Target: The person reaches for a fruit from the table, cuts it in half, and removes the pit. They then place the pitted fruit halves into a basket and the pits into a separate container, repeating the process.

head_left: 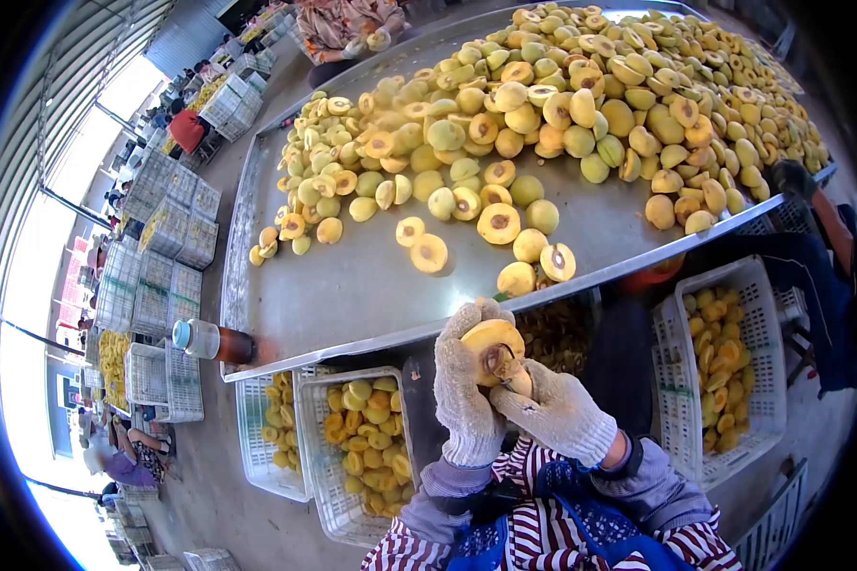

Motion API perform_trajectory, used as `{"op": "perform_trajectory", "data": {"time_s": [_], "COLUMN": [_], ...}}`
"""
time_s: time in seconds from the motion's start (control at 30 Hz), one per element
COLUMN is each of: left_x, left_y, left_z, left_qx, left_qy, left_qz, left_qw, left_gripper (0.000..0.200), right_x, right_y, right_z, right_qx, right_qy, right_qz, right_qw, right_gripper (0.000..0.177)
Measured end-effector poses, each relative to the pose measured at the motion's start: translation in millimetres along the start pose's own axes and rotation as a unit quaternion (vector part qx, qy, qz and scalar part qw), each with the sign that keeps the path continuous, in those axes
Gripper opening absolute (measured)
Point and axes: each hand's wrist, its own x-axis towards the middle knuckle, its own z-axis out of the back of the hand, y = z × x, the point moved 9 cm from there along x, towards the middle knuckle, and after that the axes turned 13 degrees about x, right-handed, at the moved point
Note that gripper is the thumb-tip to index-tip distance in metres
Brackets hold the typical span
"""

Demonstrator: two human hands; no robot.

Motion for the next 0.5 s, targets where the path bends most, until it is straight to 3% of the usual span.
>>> {"op": "perform_trajectory", "data": {"time_s": [0.13, 0.23, 0.27, 0.37, 0.4, 0.5], "left_x": [-6.0, 4.6, 5.6, 2.0, -1.7, -0.4], "left_y": [-19.0, -32.0, -18.9, -16.7, -12.8, 5.9], "left_z": [-3.0, -12.0, -13.2, -23.0, -18.2, 2.5], "left_qx": [0.140, 0.224, 0.080, -0.052, -0.011, 0.194], "left_qy": [-0.009, 0.081, 0.113, 0.110, 0.096, 0.199], "left_qz": [-0.059, -0.005, 0.047, 0.090, 0.110, 0.135], "left_qw": [0.988, 0.971, 0.989, 0.989, 0.989, 0.951], "left_gripper": [0.056, 0.056, 0.051, 0.055, 0.063, 0.067], "right_x": [-4.1, -9.1, -10.3, -16.9, -18.4, -20.1], "right_y": [-12.1, -2.1, -0.5, 7.1, 7.8, 4.5], "right_z": [-9.5, -8.8, -7.6, 0.2, 6.2, 23.0], "right_qx": [0.069, 0.142, 0.166, 0.245, 0.252, 0.202], "right_qy": [0.030, 0.038, 0.036, 0.014, -0.007, -0.051], "right_qz": [0.001, -0.029, -0.036, -0.093, -0.099, -0.060], "right_qw": [0.997, 0.989, 0.985, 0.965, 0.963, 0.976], "right_gripper": [0.044, 0.036, 0.034, 0.028, 0.028, 0.029]}}
